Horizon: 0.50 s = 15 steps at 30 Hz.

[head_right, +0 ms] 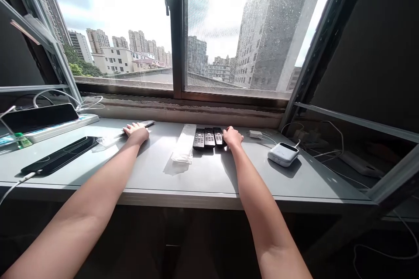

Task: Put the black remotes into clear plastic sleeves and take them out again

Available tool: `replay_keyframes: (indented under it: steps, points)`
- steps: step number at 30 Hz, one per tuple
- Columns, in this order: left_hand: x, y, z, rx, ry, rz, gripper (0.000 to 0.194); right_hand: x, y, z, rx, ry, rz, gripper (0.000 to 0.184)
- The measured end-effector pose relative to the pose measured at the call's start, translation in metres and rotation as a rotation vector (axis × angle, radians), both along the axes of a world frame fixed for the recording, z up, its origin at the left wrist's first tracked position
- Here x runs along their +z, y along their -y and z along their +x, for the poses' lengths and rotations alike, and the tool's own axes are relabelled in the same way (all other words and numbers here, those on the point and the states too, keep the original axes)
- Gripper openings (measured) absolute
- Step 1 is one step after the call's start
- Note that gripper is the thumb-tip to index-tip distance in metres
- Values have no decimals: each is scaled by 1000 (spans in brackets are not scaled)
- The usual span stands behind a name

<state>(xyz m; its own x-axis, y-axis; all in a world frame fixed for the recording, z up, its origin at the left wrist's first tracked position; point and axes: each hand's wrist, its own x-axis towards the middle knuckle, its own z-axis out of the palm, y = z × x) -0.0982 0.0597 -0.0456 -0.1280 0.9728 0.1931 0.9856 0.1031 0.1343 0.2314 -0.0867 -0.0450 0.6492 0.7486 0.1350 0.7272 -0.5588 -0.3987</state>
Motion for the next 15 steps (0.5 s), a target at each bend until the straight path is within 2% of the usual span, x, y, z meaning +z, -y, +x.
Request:
replay_keyframes:
  steps: [4, 7, 11, 15]
  points:
    - [10, 7, 8, -73, 3, 66, 51, -1, -2, 0, 17, 8, -6, 36]
    - [16, 12, 13, -37, 63, 100, 60, -1, -2, 0, 29, 11, -16, 36]
    - [21, 12, 10, 53, 131, 40, 69, 1, -1, -2, 41, 16, -23, 35]
    - [27, 12, 10, -17, 179, -76, 51, 0, 0, -5, 60, 31, -19, 35]
